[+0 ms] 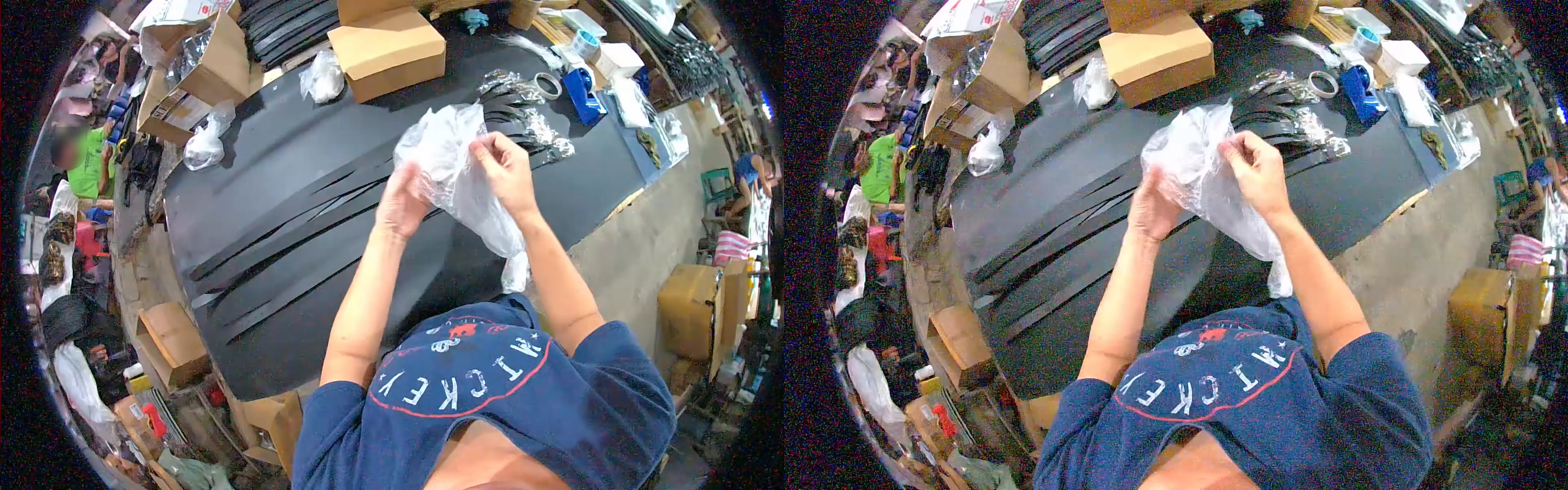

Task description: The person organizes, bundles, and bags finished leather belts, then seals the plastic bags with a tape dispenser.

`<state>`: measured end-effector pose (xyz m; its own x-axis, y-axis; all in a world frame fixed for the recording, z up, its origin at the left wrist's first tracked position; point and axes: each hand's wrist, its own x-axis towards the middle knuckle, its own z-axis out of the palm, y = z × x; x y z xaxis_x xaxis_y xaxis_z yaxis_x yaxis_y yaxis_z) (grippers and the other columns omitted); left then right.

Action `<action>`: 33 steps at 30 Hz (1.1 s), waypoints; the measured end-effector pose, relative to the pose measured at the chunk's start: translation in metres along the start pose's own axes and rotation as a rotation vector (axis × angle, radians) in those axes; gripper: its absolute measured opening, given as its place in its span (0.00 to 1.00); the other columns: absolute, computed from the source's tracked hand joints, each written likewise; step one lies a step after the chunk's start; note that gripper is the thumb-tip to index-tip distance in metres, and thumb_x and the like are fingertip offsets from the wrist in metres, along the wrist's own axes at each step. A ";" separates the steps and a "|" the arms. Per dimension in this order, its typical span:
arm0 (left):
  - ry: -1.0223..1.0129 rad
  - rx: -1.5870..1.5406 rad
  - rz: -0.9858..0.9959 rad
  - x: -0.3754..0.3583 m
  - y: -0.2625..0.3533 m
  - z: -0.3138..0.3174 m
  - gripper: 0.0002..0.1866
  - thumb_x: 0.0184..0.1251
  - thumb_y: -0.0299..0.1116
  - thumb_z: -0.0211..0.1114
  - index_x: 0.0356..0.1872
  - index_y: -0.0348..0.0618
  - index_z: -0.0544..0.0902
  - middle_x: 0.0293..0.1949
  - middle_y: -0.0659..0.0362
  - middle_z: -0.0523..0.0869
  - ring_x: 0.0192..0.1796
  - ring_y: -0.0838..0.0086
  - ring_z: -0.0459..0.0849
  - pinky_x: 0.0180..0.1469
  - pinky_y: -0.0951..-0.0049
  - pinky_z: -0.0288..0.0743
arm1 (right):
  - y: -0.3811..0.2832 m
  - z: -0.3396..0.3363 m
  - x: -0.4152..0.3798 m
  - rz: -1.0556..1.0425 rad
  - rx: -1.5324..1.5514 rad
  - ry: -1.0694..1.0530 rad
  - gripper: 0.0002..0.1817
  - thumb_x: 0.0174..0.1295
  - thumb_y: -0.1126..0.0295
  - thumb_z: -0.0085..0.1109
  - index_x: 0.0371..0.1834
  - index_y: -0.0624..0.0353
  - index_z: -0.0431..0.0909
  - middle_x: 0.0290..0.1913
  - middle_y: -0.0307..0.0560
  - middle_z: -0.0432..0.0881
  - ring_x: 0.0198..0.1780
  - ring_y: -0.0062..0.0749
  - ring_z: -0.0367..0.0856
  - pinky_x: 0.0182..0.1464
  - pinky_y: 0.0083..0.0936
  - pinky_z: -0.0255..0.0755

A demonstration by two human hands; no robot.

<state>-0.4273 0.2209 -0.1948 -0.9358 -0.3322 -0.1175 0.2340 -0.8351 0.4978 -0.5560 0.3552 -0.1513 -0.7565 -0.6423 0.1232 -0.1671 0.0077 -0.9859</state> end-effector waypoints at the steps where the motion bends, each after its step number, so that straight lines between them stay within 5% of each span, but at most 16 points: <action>1: -0.003 -0.066 0.007 -0.004 0.013 0.006 0.41 0.62 0.55 0.68 0.70 0.42 0.66 0.66 0.56 0.76 0.68 0.65 0.72 0.70 0.60 0.63 | -0.003 -0.001 0.005 0.020 0.110 -0.045 0.06 0.67 0.72 0.60 0.36 0.64 0.81 0.28 0.30 0.78 0.34 0.11 0.73 0.37 0.15 0.68; 4: -0.188 -0.288 -0.075 -0.013 0.033 0.023 0.38 0.65 0.53 0.67 0.70 0.43 0.67 0.63 0.54 0.79 0.65 0.67 0.77 0.67 0.61 0.68 | -0.004 0.002 0.004 -0.002 0.064 -0.144 0.06 0.67 0.72 0.60 0.37 0.64 0.82 0.32 0.32 0.81 0.35 0.12 0.74 0.39 0.15 0.69; 6: 0.098 0.123 -0.030 -0.009 0.025 0.013 0.24 0.70 0.47 0.64 0.59 0.44 0.75 0.44 0.61 0.86 0.44 0.76 0.84 0.47 0.72 0.79 | -0.001 0.001 0.006 -0.103 0.029 -0.133 0.07 0.68 0.71 0.59 0.38 0.65 0.82 0.33 0.33 0.82 0.37 0.12 0.75 0.42 0.14 0.70; 7: 0.096 0.121 -0.028 -0.007 0.028 -0.003 0.24 0.70 0.47 0.64 0.59 0.44 0.75 0.44 0.61 0.86 0.44 0.76 0.84 0.47 0.72 0.79 | -0.001 -0.008 0.012 -0.191 -0.032 -0.056 0.07 0.68 0.70 0.60 0.38 0.63 0.82 0.33 0.34 0.83 0.36 0.13 0.77 0.38 0.16 0.71; 9: 0.074 -0.115 0.078 -0.002 0.042 -0.039 0.10 0.73 0.42 0.62 0.44 0.47 0.78 0.25 0.71 0.75 0.24 0.87 0.71 0.26 0.86 0.68 | -0.014 -0.036 0.019 0.017 0.232 0.065 0.08 0.69 0.67 0.61 0.37 0.60 0.82 0.32 0.33 0.82 0.30 0.12 0.76 0.30 0.15 0.70; 10: 0.297 -0.090 0.153 -0.004 0.053 -0.020 0.10 0.73 0.40 0.62 0.35 0.49 0.75 0.21 0.73 0.64 0.20 0.89 0.57 0.20 0.87 0.55 | -0.014 -0.051 0.022 0.044 0.251 0.129 0.08 0.69 0.65 0.61 0.37 0.59 0.81 0.30 0.32 0.81 0.26 0.11 0.74 0.27 0.14 0.68; 11: 0.110 -0.060 0.181 -0.001 0.060 -0.033 0.07 0.73 0.39 0.63 0.38 0.49 0.77 0.22 0.73 0.67 0.20 0.89 0.60 0.20 0.87 0.54 | -0.017 -0.061 0.025 0.065 0.270 0.192 0.09 0.69 0.63 0.61 0.38 0.57 0.81 0.28 0.31 0.81 0.23 0.10 0.72 0.23 0.13 0.66; 13: 0.317 0.185 0.271 0.001 0.070 -0.030 0.08 0.72 0.39 0.64 0.39 0.48 0.77 0.23 0.72 0.71 0.22 0.88 0.66 0.24 0.87 0.65 | -0.031 -0.067 0.020 0.017 0.168 0.228 0.10 0.69 0.62 0.61 0.38 0.57 0.81 0.26 0.29 0.79 0.20 0.08 0.69 0.21 0.10 0.63; 15: 0.388 -0.128 0.456 0.012 0.074 -0.032 0.11 0.71 0.40 0.65 0.44 0.46 0.77 0.33 0.67 0.77 0.32 0.84 0.76 0.41 0.82 0.79 | -0.027 -0.075 0.016 -0.054 0.119 0.295 0.10 0.69 0.62 0.61 0.38 0.58 0.81 0.27 0.29 0.80 0.20 0.09 0.70 0.21 0.12 0.65; 16: 0.252 -0.203 0.484 0.016 0.071 -0.029 0.20 0.68 0.44 0.67 0.52 0.43 0.74 0.45 0.62 0.77 0.48 0.75 0.80 0.63 0.67 0.75 | -0.027 -0.075 0.012 -0.059 0.113 0.299 0.10 0.69 0.62 0.61 0.38 0.58 0.81 0.27 0.29 0.80 0.20 0.09 0.70 0.21 0.12 0.65; 17: 0.236 -0.123 0.364 0.015 0.059 -0.024 0.29 0.65 0.53 0.67 0.55 0.40 0.75 0.52 0.57 0.79 0.59 0.67 0.77 0.66 0.58 0.70 | -0.028 -0.074 0.009 -0.034 0.205 0.282 0.10 0.69 0.63 0.61 0.39 0.58 0.82 0.27 0.30 0.80 0.21 0.10 0.71 0.21 0.13 0.66; 19: 0.010 -0.053 0.078 0.014 0.021 -0.020 0.36 0.63 0.55 0.68 0.61 0.37 0.70 0.59 0.55 0.78 0.64 0.65 0.74 0.69 0.53 0.65 | -0.024 -0.068 0.007 -0.016 0.297 0.264 0.09 0.69 0.64 0.61 0.39 0.59 0.82 0.28 0.31 0.80 0.21 0.10 0.71 0.21 0.14 0.67; 23: 0.184 0.180 -0.011 0.022 -0.030 -0.009 0.22 0.67 0.46 0.69 0.51 0.40 0.80 0.47 0.59 0.85 0.51 0.72 0.82 0.56 0.67 0.73 | -0.022 -0.064 0.006 -0.073 0.307 0.186 0.08 0.70 0.66 0.59 0.41 0.59 0.80 0.33 0.33 0.81 0.25 0.13 0.73 0.21 0.17 0.66; 25: 0.377 0.272 0.259 0.023 -0.020 -0.004 0.15 0.67 0.44 0.69 0.34 0.41 0.84 0.32 0.67 0.83 0.36 0.85 0.76 0.40 0.79 0.71 | -0.017 -0.086 0.005 -0.162 0.253 0.477 0.07 0.70 0.66 0.59 0.41 0.58 0.80 0.34 0.34 0.81 0.29 0.13 0.75 0.23 0.17 0.68; 30: 0.399 0.555 0.494 0.016 0.016 -0.012 0.17 0.70 0.41 0.67 0.23 0.42 0.80 0.24 0.71 0.77 0.29 0.88 0.67 0.32 0.83 0.61 | -0.019 -0.112 0.005 -0.256 0.107 0.555 0.08 0.72 0.66 0.57 0.42 0.58 0.81 0.34 0.34 0.82 0.33 0.14 0.76 0.33 0.15 0.71; 33: 0.310 -0.066 0.435 0.007 0.026 -0.018 0.23 0.71 0.47 0.64 0.56 0.39 0.76 0.48 0.62 0.82 0.43 0.79 0.82 0.47 0.77 0.75 | -0.027 -0.108 0.009 -0.193 0.225 0.493 0.08 0.71 0.65 0.58 0.44 0.57 0.80 0.38 0.35 0.82 0.37 0.14 0.78 0.38 0.15 0.72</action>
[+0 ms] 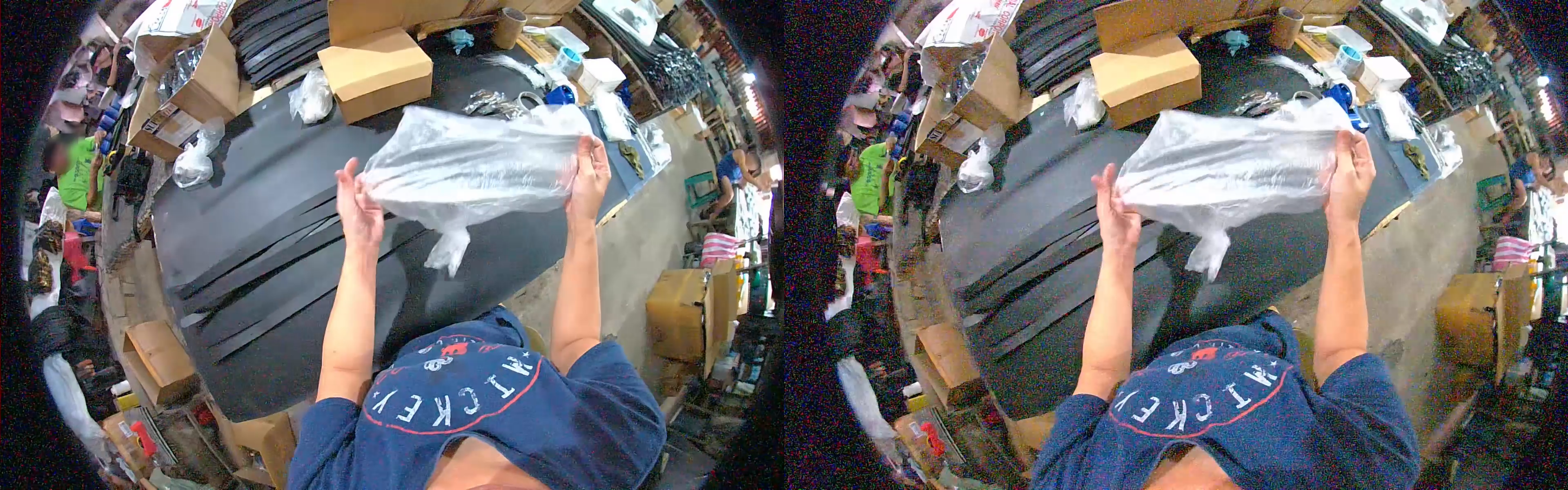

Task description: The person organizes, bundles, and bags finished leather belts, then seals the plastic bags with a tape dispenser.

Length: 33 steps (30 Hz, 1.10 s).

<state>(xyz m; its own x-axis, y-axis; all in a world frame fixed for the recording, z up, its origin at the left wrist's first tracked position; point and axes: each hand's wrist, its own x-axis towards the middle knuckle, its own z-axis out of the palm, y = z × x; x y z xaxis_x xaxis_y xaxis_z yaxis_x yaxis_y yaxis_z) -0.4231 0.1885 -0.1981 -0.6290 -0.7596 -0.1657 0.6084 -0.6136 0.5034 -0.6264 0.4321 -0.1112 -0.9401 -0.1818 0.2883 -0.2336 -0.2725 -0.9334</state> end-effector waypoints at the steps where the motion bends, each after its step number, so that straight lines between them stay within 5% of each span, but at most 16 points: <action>1: -0.123 -0.057 -0.144 -0.007 -0.005 -0.002 0.27 0.71 0.47 0.64 0.62 0.40 0.71 0.54 0.60 0.79 0.48 0.75 0.82 0.53 0.74 0.74 | 0.002 0.002 0.005 0.031 0.111 -0.027 0.08 0.70 0.64 0.59 0.45 0.56 0.79 0.42 0.37 0.83 0.41 0.16 0.80 0.39 0.16 0.74; 2: -0.242 -0.115 -0.292 -0.016 -0.017 -0.004 0.32 0.70 0.47 0.65 0.67 0.41 0.65 0.60 0.57 0.77 0.52 0.72 0.83 0.59 0.71 0.74 | 0.012 0.004 0.011 0.038 0.110 -0.025 0.08 0.70 0.64 0.59 0.45 0.56 0.79 0.42 0.37 0.83 0.41 0.16 0.80 0.39 0.16 0.74; 4: -0.304 0.462 -0.120 -0.036 -0.048 -0.015 0.21 0.68 0.38 0.68 0.58 0.38 0.78 0.54 0.58 0.83 0.53 0.73 0.82 0.58 0.70 0.73 | 0.029 0.011 0.007 0.286 0.220 -0.072 0.17 0.73 0.57 0.54 0.54 0.57 0.76 0.49 0.41 0.83 0.46 0.24 0.82 0.45 0.24 0.78; 6: -0.131 0.395 -0.197 -0.032 -0.063 -0.020 0.16 0.68 0.36 0.69 0.52 0.38 0.83 0.49 0.60 0.85 0.53 0.76 0.81 0.57 0.71 0.72 | 0.049 0.017 -0.013 0.424 0.505 -0.083 0.34 0.72 0.42 0.44 0.65 0.62 0.69 0.56 0.49 0.81 0.58 0.39 0.80 0.60 0.37 0.74; 8: -0.067 0.308 -0.188 -0.030 -0.060 -0.011 0.16 0.68 0.37 0.69 0.51 0.38 0.83 0.49 0.61 0.85 0.51 0.77 0.81 0.56 0.72 0.72 | 0.080 0.020 -0.048 0.538 0.633 -0.090 0.38 0.67 0.36 0.49 0.62 0.61 0.72 0.54 0.51 0.83 0.53 0.40 0.82 0.57 0.37 0.76; 10: 0.003 0.225 -0.177 -0.028 -0.062 -0.008 0.17 0.68 0.38 0.69 0.51 0.38 0.83 0.48 0.62 0.85 0.50 0.78 0.81 0.56 0.73 0.72 | 0.130 0.012 -0.092 0.724 0.668 -0.204 0.31 0.65 0.42 0.56 0.58 0.58 0.76 0.50 0.48 0.83 0.48 0.37 0.82 0.56 0.37 0.74; 12: 0.042 0.358 -0.159 -0.032 -0.073 -0.011 0.18 0.68 0.40 0.69 0.51 0.39 0.83 0.48 0.63 0.85 0.49 0.79 0.81 0.54 0.75 0.72 | 0.107 0.052 -0.126 0.700 0.361 -0.238 0.20 0.65 0.62 0.65 0.56 0.59 0.76 0.47 0.36 0.82 0.44 0.24 0.78 0.49 0.25 0.71; 13: 0.128 0.453 -0.077 -0.033 -0.080 -0.011 0.17 0.68 0.45 0.68 0.40 0.39 0.85 0.36 0.65 0.85 0.36 0.82 0.79 0.40 0.77 0.72 | 0.109 0.047 -0.123 0.732 0.138 -0.232 0.16 0.64 0.66 0.64 0.52 0.61 0.77 0.44 0.36 0.83 0.41 0.22 0.78 0.46 0.23 0.72; 14: 0.134 0.463 -0.093 -0.033 -0.079 -0.020 0.17 0.68 0.45 0.68 0.40 0.39 0.85 0.36 0.65 0.85 0.36 0.82 0.79 0.40 0.77 0.72 | 0.112 0.043 -0.115 0.758 -0.087 -0.226 0.12 0.64 0.70 0.63 0.49 0.62 0.79 0.41 0.37 0.83 0.38 0.21 0.79 0.43 0.22 0.72; 15: 0.180 0.624 -0.099 -0.028 -0.075 -0.036 0.19 0.68 0.48 0.67 0.35 0.39 0.85 0.30 0.67 0.82 0.31 0.82 0.75 0.33 0.77 0.68 | 0.119 0.047 -0.111 0.625 0.004 -0.071 0.09 0.63 0.69 0.64 0.43 0.61 0.80 0.34 0.36 0.83 0.32 0.18 0.77 0.36 0.20 0.71; 17: 0.177 0.772 -0.005 -0.019 -0.071 -0.068 0.27 0.69 0.54 0.64 0.20 0.41 0.81 0.17 0.71 0.72 0.19 0.84 0.63 0.22 0.76 0.54 | 0.113 0.021 -0.090 0.547 0.001 -0.162 0.11 0.61 0.67 0.68 0.42 0.60 0.81 0.34 0.35 0.83 0.33 0.15 0.76 0.37 0.18 0.70; 22: 0.243 0.870 0.067 -0.038 -0.033 -0.093 0.21 0.73 0.47 0.62 0.28 0.39 0.83 0.15 0.70 0.73 0.15 0.87 0.64 0.18 0.79 0.56 | 0.081 -0.054 -0.053 0.546 -0.281 -0.141 0.12 0.59 0.64 0.71 0.38 0.60 0.82 0.33 0.34 0.83 0.32 0.16 0.76 0.36 0.17 0.69; 24: 0.185 0.941 -0.111 -0.054 -0.026 -0.098 0.17 0.73 0.46 0.62 0.32 0.42 0.83 0.19 0.69 0.78 0.16 0.87 0.68 0.17 0.81 0.59 | 0.090 -0.089 -0.044 0.617 -0.446 -0.261 0.16 0.60 0.59 0.71 0.41 0.60 0.82 0.35 0.34 0.83 0.34 0.16 0.76 0.39 0.19 0.70; 25: 0.191 0.952 -0.064 -0.062 -0.033 -0.097 0.17 0.74 0.45 0.61 0.29 0.45 0.81 0.15 0.72 0.73 0.12 0.89 0.60 0.13 0.81 0.49 | 0.097 -0.091 -0.042 0.619 -0.441 -0.279 0.16 0.60 0.59 0.71 0.41 0.60 0.82 0.35 0.34 0.83 0.34 0.16 0.76 0.39 0.19 0.70; 30: 0.111 0.923 -0.209 -0.087 -0.046 -0.101 0.15 0.75 0.43 0.59 0.33 0.43 0.80 0.16 0.66 0.76 0.11 0.84 0.69 0.14 0.81 0.58 | 0.111 -0.076 -0.050 0.567 -0.613 -0.322 0.22 0.61 0.53 0.68 0.48 0.60 0.82 0.41 0.37 0.84 0.41 0.18 0.77 0.45 0.21 0.70; 33: 0.130 0.951 -0.225 -0.092 -0.039 -0.110 0.14 0.75 0.42 0.59 0.38 0.40 0.81 0.20 0.62 0.81 0.14 0.80 0.76 0.16 0.82 0.63 | 0.101 -0.073 -0.049 0.584 -0.532 -0.435 0.16 0.63 0.60 0.67 0.47 0.60 0.84 0.39 0.35 0.84 0.40 0.17 0.77 0.45 0.17 0.70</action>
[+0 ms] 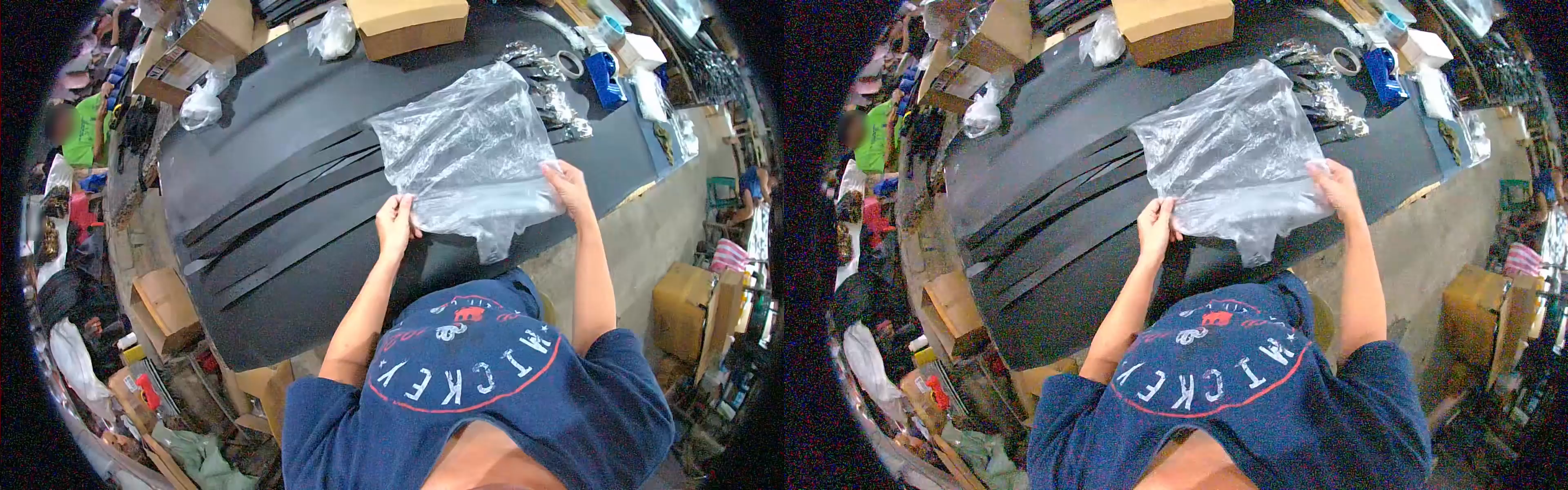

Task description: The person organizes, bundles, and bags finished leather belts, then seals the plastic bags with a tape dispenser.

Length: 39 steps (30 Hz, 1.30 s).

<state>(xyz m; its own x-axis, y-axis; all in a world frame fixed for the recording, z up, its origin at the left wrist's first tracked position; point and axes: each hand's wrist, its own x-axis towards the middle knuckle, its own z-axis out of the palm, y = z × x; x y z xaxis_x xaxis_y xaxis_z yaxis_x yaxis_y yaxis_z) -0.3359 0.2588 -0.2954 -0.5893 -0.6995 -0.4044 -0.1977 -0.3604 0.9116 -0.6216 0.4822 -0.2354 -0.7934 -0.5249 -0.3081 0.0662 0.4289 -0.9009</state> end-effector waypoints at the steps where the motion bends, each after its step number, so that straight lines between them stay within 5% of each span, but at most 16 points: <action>1: 0.021 -0.017 0.001 -0.002 0.003 -0.006 0.14 0.75 0.42 0.58 0.41 0.39 0.81 0.21 0.61 0.82 0.16 0.79 0.78 0.17 0.82 0.65 | 0.001 -0.002 0.001 -0.039 0.065 0.016 0.14 0.64 0.62 0.67 0.47 0.60 0.84 0.38 0.33 0.84 0.40 0.16 0.77 0.44 0.16 0.69; 4: 0.126 -0.047 0.020 -0.006 0.012 -0.022 0.15 0.75 0.42 0.60 0.45 0.39 0.81 0.24 0.57 0.84 0.19 0.78 0.81 0.21 0.81 0.71 | -0.042 -0.025 -0.013 -0.302 0.175 0.241 0.11 0.66 0.70 0.64 0.50 0.60 0.84 0.36 0.29 0.83 0.32 0.09 0.72 0.31 0.13 0.62; 7: 0.118 -0.126 0.082 -0.003 0.031 -0.019 0.15 0.74 0.42 0.61 0.44 0.38 0.81 0.27 0.56 0.85 0.23 0.76 0.84 0.25 0.80 0.76 | -0.101 -0.051 -0.045 -0.368 -0.042 0.327 0.12 0.65 0.77 0.61 0.51 0.61 0.84 0.42 0.34 0.86 0.36 0.13 0.78 0.35 0.14 0.68; 9: -0.008 -0.115 0.055 -0.002 0.054 -0.010 0.16 0.73 0.42 0.62 0.51 0.41 0.79 0.37 0.52 0.87 0.36 0.69 0.88 0.40 0.74 0.81 | -0.151 -0.034 -0.084 -0.736 -0.226 0.091 0.14 0.63 0.79 0.56 0.50 0.62 0.84 0.46 0.42 0.88 0.33 0.21 0.83 0.34 0.19 0.72; 11: -0.304 -0.401 0.091 -0.001 0.076 0.010 0.35 0.65 0.48 0.70 0.66 0.40 0.69 0.55 0.45 0.81 0.56 0.61 0.83 0.59 0.63 0.75 | -0.189 -0.023 -0.103 -1.088 -0.471 -0.365 0.21 0.57 0.76 0.54 0.55 0.63 0.81 0.44 0.48 0.87 0.30 0.32 0.84 0.33 0.24 0.75; 15: -0.710 -0.376 0.310 -0.012 0.127 0.052 0.55 0.51 0.53 0.78 0.75 0.45 0.56 0.68 0.44 0.69 0.69 0.57 0.71 0.71 0.55 0.62 | -0.162 0.050 -0.125 -0.882 -0.935 -0.570 0.29 0.47 0.79 0.60 0.57 0.51 0.80 0.30 0.46 0.81 0.23 0.42 0.77 0.32 0.35 0.72; 17: -0.736 -0.097 0.589 -0.017 0.140 0.069 0.63 0.41 0.49 0.81 0.78 0.50 0.50 0.71 0.47 0.64 0.70 0.54 0.68 0.70 0.53 0.62 | -0.089 0.081 -0.111 -1.143 -0.479 -0.307 0.31 0.52 0.71 0.56 0.65 0.50 0.72 0.35 0.48 0.81 0.32 0.47 0.84 0.37 0.42 0.79; 20: -0.619 0.004 0.624 -0.009 0.131 0.072 0.39 0.49 0.31 0.71 0.68 0.45 0.71 0.60 0.50 0.78 0.60 0.63 0.79 0.63 0.63 0.71 | -0.058 0.109 -0.093 -1.220 -0.702 -0.270 0.32 0.53 0.73 0.56 0.66 0.47 0.71 0.42 0.53 0.81 0.36 0.49 0.84 0.36 0.43 0.79; 21: -0.567 0.162 0.672 -0.001 0.119 0.068 0.30 0.51 0.25 0.67 0.62 0.42 0.78 0.55 0.51 0.83 0.56 0.67 0.82 0.59 0.67 0.74 | -0.051 0.110 -0.097 -1.210 -0.697 -0.263 0.32 0.53 0.73 0.56 0.66 0.47 0.71 0.42 0.53 0.81 0.36 0.49 0.84 0.36 0.43 0.79; 22: -0.491 -0.020 0.596 0.000 0.112 0.064 0.16 0.58 0.19 0.61 0.48 0.35 0.85 0.45 0.55 0.88 0.48 0.74 0.84 0.52 0.75 0.76 | -0.046 0.111 -0.104 -0.900 -0.894 -0.381 0.31 0.53 0.73 0.56 0.66 0.49 0.71 0.45 0.55 0.80 0.40 0.49 0.84 0.39 0.43 0.79; 24: -0.222 -0.334 0.372 0.020 0.087 0.051 0.10 0.66 0.23 0.62 0.46 0.33 0.83 0.43 0.55 0.88 0.44 0.73 0.86 0.49 0.73 0.79 | -0.039 0.109 -0.115 -0.416 -1.015 -0.462 0.31 0.53 0.75 0.56 0.65 0.50 0.70 0.49 0.57 0.79 0.46 0.49 0.83 0.42 0.42 0.79; 27: 0.160 -0.477 0.057 0.053 0.058 0.018 0.13 0.71 0.29 0.57 0.50 0.31 0.80 0.44 0.50 0.87 0.42 0.63 0.88 0.47 0.64 0.84 | 0.015 0.080 -0.135 -0.418 -1.023 -0.243 0.33 0.54 0.71 0.62 0.67 0.49 0.68 0.48 0.57 0.78 0.50 0.50 0.81 0.46 0.42 0.78; 33: 0.056 -0.462 -0.072 0.057 0.011 -0.022 0.15 0.75 0.27 0.51 0.57 0.31 0.76 0.51 0.48 0.84 0.47 0.60 0.87 0.49 0.63 0.83 | 0.042 0.010 -0.172 -0.624 -0.921 -0.261 0.28 0.53 0.65 0.68 0.60 0.51 0.76 0.50 0.54 0.81 0.46 0.49 0.83 0.42 0.39 0.79; 35: 0.014 -0.438 -0.063 0.060 0.007 -0.032 0.15 0.75 0.27 0.52 0.57 0.31 0.76 0.51 0.48 0.85 0.48 0.60 0.87 0.48 0.64 0.83 | 0.004 -0.004 -0.151 0.110 -0.744 -0.476 0.23 0.53 0.59 0.72 0.51 0.54 0.82 0.45 0.53 0.82 0.49 0.47 0.82 0.45 0.36 0.77; 36: 0.004 -0.437 -0.045 0.058 0.009 -0.031 0.15 0.75 0.27 0.52 0.57 0.32 0.76 0.51 0.48 0.85 0.48 0.60 0.87 0.47 0.65 0.83 | 0.007 -0.008 -0.137 0.112 -0.743 -0.475 0.23 0.53 0.59 0.72 0.51 0.54 0.82 0.45 0.53 0.82 0.49 0.47 0.82 0.45 0.36 0.77; 39: -0.077 -0.448 -0.032 0.063 0.006 -0.041 0.19 0.72 0.28 0.58 0.61 0.34 0.73 0.50 0.49 0.84 0.48 0.62 0.87 0.47 0.66 0.82 | 0.019 -0.013 -0.084 -0.424 -0.575 0.262 0.23 0.56 0.55 0.70 0.50 0.58 0.82 0.47 0.52 0.82 0.50 0.45 0.80 0.52 0.34 0.72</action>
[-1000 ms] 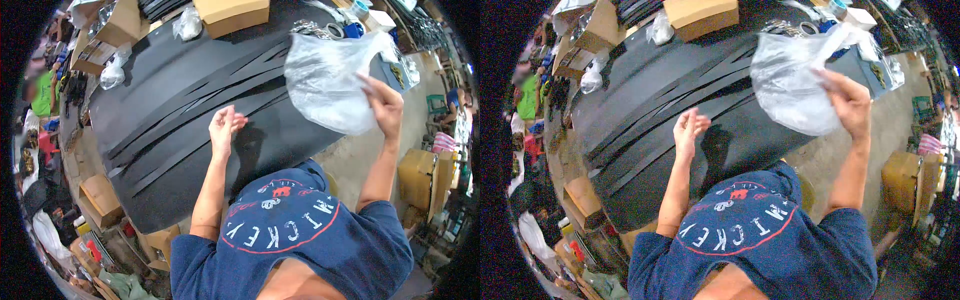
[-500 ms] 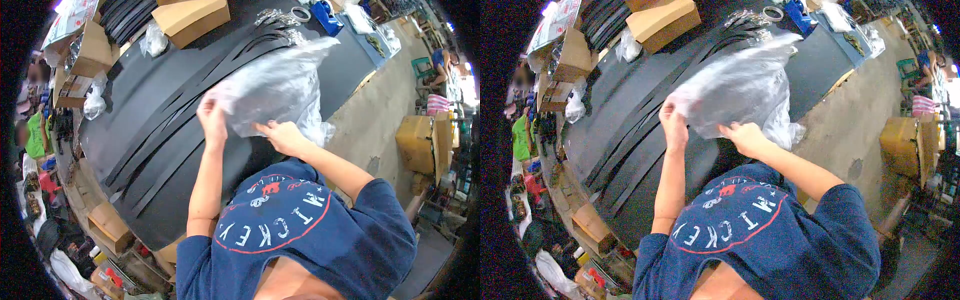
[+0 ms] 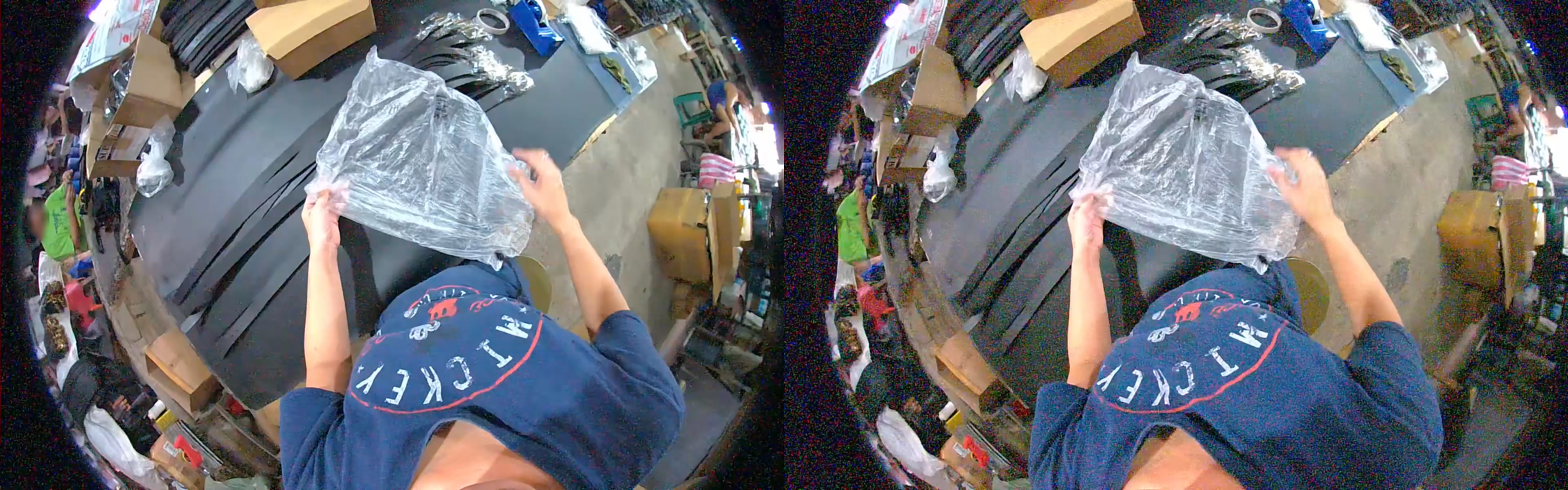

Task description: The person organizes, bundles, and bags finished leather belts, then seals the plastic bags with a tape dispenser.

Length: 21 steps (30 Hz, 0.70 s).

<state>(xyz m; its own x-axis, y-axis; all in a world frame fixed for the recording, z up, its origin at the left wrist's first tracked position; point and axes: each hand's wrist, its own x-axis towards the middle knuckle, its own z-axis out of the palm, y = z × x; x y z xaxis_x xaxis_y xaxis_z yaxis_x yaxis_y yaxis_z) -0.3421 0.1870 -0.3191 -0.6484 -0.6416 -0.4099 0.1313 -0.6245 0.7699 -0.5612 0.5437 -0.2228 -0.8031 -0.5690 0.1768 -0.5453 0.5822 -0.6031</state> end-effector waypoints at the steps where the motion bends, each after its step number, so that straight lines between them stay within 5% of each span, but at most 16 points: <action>1: 0.083 0.057 0.035 -0.001 0.004 0.000 0.22 0.70 0.27 0.62 0.63 0.35 0.70 0.50 0.50 0.84 0.49 0.63 0.86 0.47 0.67 0.82 | 0.005 0.009 0.016 -0.027 0.038 0.164 0.23 0.57 0.55 0.69 0.51 0.59 0.81 0.50 0.52 0.81 0.52 0.45 0.78 0.52 0.34 0.71; 4: 0.199 0.301 0.143 -0.010 0.025 0.009 0.33 0.62 0.28 0.70 0.67 0.38 0.65 0.53 0.50 0.81 0.50 0.65 0.84 0.50 0.68 0.79 | 0.027 0.033 0.041 0.170 0.090 0.192 0.27 0.56 0.52 0.70 0.54 0.57 0.79 0.55 0.50 0.78 0.54 0.46 0.75 0.57 0.33 0.68; 6: 0.254 0.668 0.255 -0.024 0.037 0.025 0.46 0.52 0.34 0.80 0.71 0.39 0.61 0.58 0.48 0.77 0.54 0.66 0.80 0.53 0.68 0.76 | 0.030 0.046 0.046 0.242 -0.090 -0.053 0.28 0.53 0.49 0.72 0.51 0.56 0.82 0.56 0.49 0.76 0.53 0.46 0.73 0.58 0.32 0.65; 7: 0.194 0.630 0.300 -0.026 0.038 0.032 0.54 0.44 0.40 0.84 0.72 0.41 0.61 0.59 0.47 0.75 0.57 0.64 0.77 0.56 0.65 0.73 | 0.032 0.054 0.045 0.147 -0.143 -0.054 0.26 0.48 0.48 0.75 0.41 0.58 0.84 0.48 0.48 0.78 0.47 0.43 0.75 0.51 0.34 0.68; 10: 0.168 1.014 0.509 -0.021 0.036 0.044 0.46 0.45 0.39 0.83 0.68 0.41 0.68 0.62 0.48 0.75 0.58 0.65 0.75 0.60 0.63 0.69 | 0.041 0.056 0.053 0.093 0.012 -0.180 0.24 0.47 0.52 0.77 0.30 0.63 0.80 0.39 0.47 0.78 0.40 0.39 0.75 0.43 0.34 0.69; 11: 0.194 1.016 0.661 -0.014 0.030 0.040 0.31 0.53 0.38 0.79 0.57 0.37 0.78 0.52 0.52 0.83 0.48 0.72 0.80 0.52 0.69 0.74 | 0.040 0.055 0.048 0.058 0.150 -0.108 0.25 0.46 0.55 0.78 0.27 0.64 0.74 0.28 0.42 0.74 0.31 0.32 0.72 0.35 0.31 0.68; 12: 0.192 1.011 0.660 -0.005 0.025 0.030 0.31 0.53 0.38 0.79 0.57 0.37 0.78 0.52 0.52 0.83 0.48 0.72 0.80 0.52 0.69 0.74 | 0.038 0.048 0.048 0.057 0.145 -0.108 0.25 0.46 0.55 0.78 0.27 0.64 0.74 0.28 0.42 0.74 0.31 0.32 0.72 0.35 0.31 0.68; 14: 0.251 0.532 0.286 0.010 0.019 0.014 0.15 0.64 0.36 0.72 0.44 0.35 0.84 0.36 0.59 0.87 0.36 0.78 0.82 0.40 0.76 0.75 | 0.047 0.028 0.046 0.235 0.208 -0.232 0.23 0.47 0.58 0.78 0.27 0.63 0.74 0.24 0.38 0.70 0.29 0.25 0.68 0.33 0.25 0.65; 15: 0.239 0.444 0.392 0.007 0.019 0.020 0.11 0.71 0.35 0.65 0.37 0.36 0.85 0.27 0.64 0.86 0.29 0.82 0.81 0.32 0.80 0.72 | 0.049 0.015 0.041 0.212 0.174 -0.179 0.20 0.48 0.60 0.77 0.27 0.61 0.75 0.22 0.32 0.68 0.27 0.19 0.66 0.30 0.23 0.62; 21: 0.094 0.249 0.125 0.002 0.013 0.011 0.10 0.71 0.31 0.64 0.46 0.35 0.83 0.37 0.59 0.88 0.35 0.78 0.85 0.40 0.77 0.78 | 0.094 -0.026 0.014 0.336 0.262 -0.143 0.13 0.52 0.64 0.75 0.30 0.57 0.79 0.23 0.28 0.71 0.28 0.15 0.66 0.30 0.19 0.60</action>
<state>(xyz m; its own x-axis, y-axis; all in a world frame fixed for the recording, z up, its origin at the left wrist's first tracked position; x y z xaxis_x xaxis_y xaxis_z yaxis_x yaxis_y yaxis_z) -0.3501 0.1822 -0.3041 -0.5646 -0.7525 -0.3391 0.0096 -0.4169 0.9089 -0.6295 0.6053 -0.2567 -0.8741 -0.4586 -0.1603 -0.1661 0.5923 -0.7884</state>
